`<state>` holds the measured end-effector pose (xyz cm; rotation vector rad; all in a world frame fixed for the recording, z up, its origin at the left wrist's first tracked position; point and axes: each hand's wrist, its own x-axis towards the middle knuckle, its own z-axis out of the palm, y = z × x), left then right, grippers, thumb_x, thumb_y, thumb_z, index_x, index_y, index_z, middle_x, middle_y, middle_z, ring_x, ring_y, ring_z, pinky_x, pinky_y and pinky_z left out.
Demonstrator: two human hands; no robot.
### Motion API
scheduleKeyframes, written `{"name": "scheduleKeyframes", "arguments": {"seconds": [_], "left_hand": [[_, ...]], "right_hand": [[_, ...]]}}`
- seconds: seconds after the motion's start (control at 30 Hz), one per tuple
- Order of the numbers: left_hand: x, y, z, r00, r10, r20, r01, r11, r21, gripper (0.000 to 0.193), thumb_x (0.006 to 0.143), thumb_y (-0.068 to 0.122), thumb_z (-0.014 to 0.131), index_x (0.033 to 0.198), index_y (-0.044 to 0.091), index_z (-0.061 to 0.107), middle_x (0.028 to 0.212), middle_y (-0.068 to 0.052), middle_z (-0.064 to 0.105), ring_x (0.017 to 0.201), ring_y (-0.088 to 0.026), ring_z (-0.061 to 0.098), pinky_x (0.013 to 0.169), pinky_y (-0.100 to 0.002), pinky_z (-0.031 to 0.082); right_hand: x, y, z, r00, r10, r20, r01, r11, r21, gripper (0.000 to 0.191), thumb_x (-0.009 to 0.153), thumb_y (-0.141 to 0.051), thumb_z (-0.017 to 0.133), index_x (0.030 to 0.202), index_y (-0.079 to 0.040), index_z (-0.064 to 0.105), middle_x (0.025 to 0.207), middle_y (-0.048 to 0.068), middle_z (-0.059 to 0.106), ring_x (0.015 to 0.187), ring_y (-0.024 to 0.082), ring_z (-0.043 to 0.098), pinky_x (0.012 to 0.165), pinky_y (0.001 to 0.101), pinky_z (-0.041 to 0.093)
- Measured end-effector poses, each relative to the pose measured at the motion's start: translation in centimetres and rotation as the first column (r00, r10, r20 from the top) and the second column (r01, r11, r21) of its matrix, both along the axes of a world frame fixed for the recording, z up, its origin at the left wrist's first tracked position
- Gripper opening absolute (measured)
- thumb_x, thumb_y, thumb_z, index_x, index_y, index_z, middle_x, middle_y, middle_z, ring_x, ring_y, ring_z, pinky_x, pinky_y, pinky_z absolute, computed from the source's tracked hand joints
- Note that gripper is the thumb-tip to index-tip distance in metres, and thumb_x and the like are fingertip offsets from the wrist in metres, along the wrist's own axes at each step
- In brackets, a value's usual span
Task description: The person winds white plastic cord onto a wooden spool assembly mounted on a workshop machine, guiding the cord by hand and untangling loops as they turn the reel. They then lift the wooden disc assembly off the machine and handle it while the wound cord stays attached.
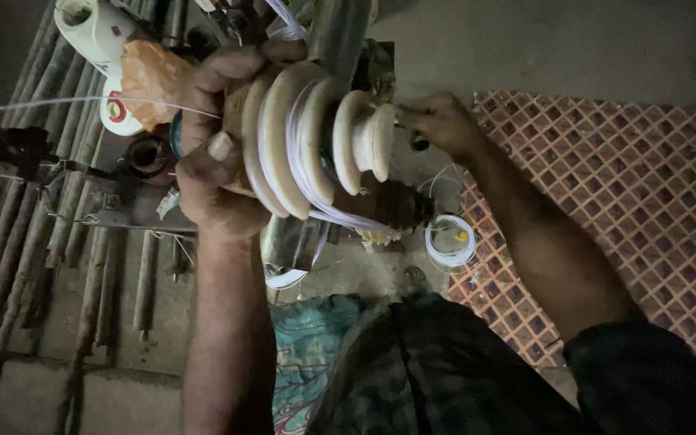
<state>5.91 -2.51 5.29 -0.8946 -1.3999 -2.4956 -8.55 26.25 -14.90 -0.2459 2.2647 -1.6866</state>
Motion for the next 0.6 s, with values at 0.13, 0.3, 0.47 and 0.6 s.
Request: {"name": "scheduleKeyframes", "arguments": {"seconds": [0.13,0.3,0.47,0.6], "left_hand": [[-0.3,-0.1,-0.7,1.000,-0.027,0.002,0.027,1.000,0.011,0.055,0.095,0.039,0.064,0.137,0.006,0.051,0.139,-0.024,0.054,0.119,-0.029,0.060,0.108,-0.042,0.049],[-0.7,0.1,-1.2,0.999,-0.041,-0.008,0.041,0.999,0.025,0.058,0.096,0.041,0.066,0.139,0.007,0.049,0.138,-0.022,0.054,0.119,-0.028,0.060,0.107,-0.041,0.050],[-1.1,0.3,-1.5,0.999,-0.028,-0.024,0.028,1.000,0.001,0.062,0.096,0.043,0.068,0.142,0.008,0.046,0.138,-0.020,0.055,0.119,-0.026,0.059,0.106,-0.040,0.050],[-1.4,0.3,-2.0,0.999,0.001,-0.040,-0.002,1.000,-0.020,0.066,0.096,0.045,0.070,0.144,0.009,0.044,0.137,-0.018,0.056,0.119,-0.025,0.059,0.105,-0.040,0.050]], "right_hand": [[1.3,0.6,-3.9,0.997,0.063,-0.041,-0.063,0.998,-0.019,0.029,0.096,-0.031,0.076,0.099,-0.003,0.079,0.083,0.005,0.073,0.072,0.009,0.065,0.067,0.0299,0.053],[3.6,1.3,-7.1,1.000,0.022,-0.009,-0.021,0.995,0.101,0.027,0.082,-0.023,0.084,0.090,0.002,0.077,0.076,0.005,0.071,0.070,0.010,0.064,0.062,0.0295,0.049],[5.4,0.9,-9.7,0.979,-0.023,0.205,0.043,0.994,-0.096,0.032,0.083,-0.026,0.086,0.078,0.001,0.068,0.068,0.004,0.063,0.061,0.013,0.057,0.055,0.0294,0.043],[7.3,0.7,-11.7,0.993,0.108,0.043,-0.078,0.892,-0.444,0.026,0.084,-0.027,0.078,0.081,-0.003,0.067,0.072,0.001,0.064,0.064,0.011,0.061,0.055,0.0281,0.047]]}}
